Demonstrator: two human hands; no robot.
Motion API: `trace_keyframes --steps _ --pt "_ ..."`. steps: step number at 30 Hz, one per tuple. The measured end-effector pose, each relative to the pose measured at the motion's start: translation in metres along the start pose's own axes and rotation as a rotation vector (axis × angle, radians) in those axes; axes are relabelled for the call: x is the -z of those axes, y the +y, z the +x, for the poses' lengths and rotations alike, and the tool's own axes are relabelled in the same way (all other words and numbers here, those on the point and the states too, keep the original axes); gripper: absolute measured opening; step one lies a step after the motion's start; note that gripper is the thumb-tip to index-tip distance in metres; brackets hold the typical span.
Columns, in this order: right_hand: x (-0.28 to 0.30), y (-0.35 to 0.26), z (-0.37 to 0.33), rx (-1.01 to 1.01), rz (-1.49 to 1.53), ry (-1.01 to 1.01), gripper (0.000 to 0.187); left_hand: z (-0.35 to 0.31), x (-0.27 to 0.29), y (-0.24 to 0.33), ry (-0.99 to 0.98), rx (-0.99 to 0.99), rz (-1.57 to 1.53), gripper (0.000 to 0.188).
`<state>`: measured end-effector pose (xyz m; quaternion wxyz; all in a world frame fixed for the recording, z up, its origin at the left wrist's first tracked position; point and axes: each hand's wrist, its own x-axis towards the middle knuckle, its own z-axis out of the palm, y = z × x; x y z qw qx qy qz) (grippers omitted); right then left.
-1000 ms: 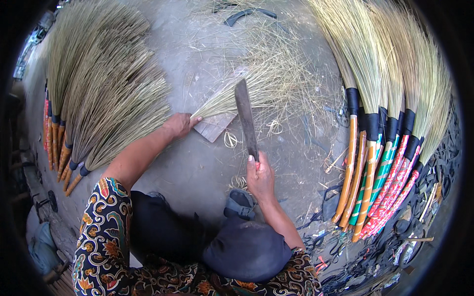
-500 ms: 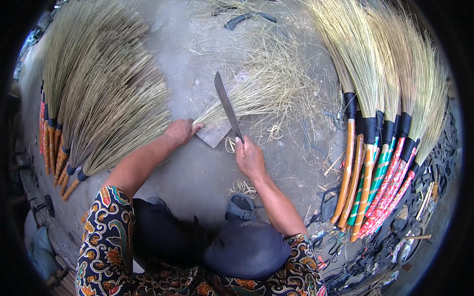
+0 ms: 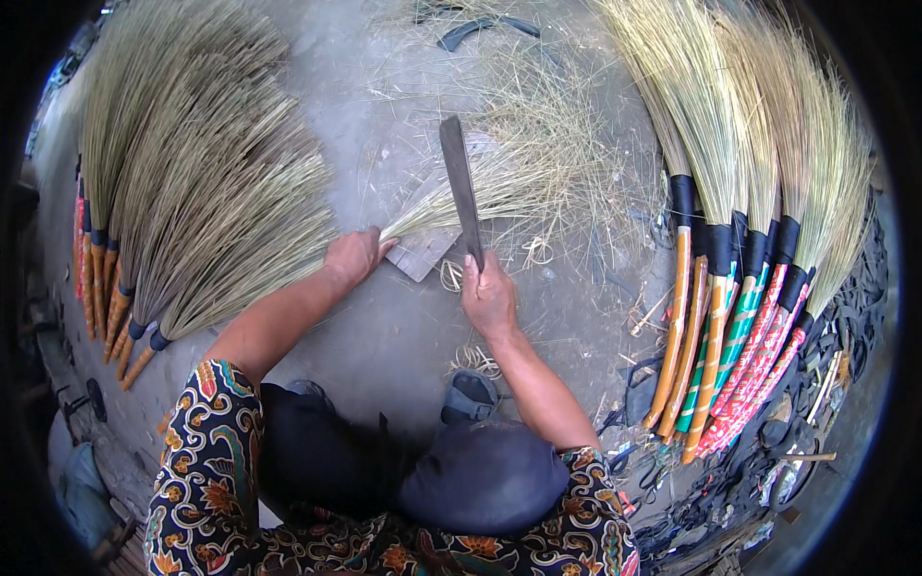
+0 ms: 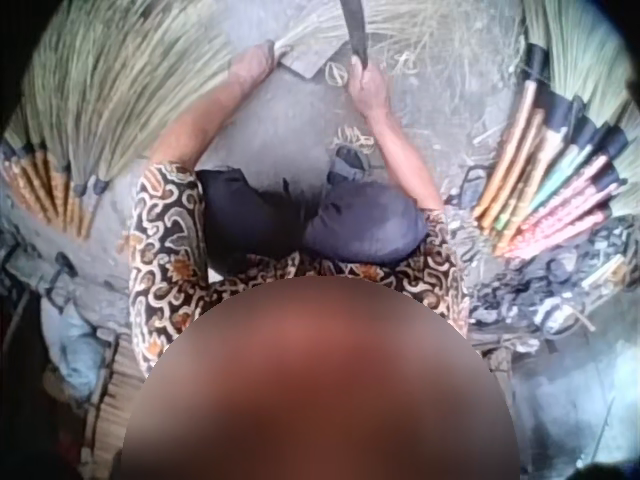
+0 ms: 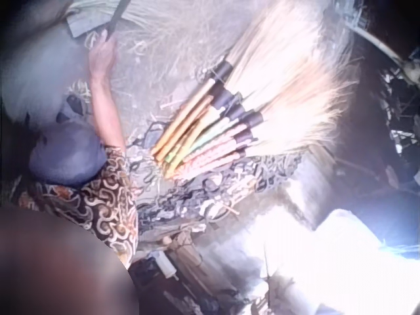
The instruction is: The person sits on the floor and trims the bristles of handmade brooms using a large knife and a wooden block. They repeatedly align the broom heads, cut the bristles to an even length, and place the finished brooms aside.
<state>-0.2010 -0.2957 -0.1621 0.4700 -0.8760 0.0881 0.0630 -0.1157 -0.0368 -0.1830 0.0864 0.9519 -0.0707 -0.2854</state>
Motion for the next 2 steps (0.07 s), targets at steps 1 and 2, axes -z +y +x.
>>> trace_keyframes --steps 1,2 --pt "-0.0043 0.0014 -0.0002 0.006 -0.162 -0.067 0.027 0.0009 0.0012 0.0016 0.003 -0.004 0.005 0.065" --pt "-0.0094 0.0035 0.0004 -0.061 -0.355 -0.148 0.026 0.0008 0.0032 0.0028 -0.019 0.015 0.006 0.064"
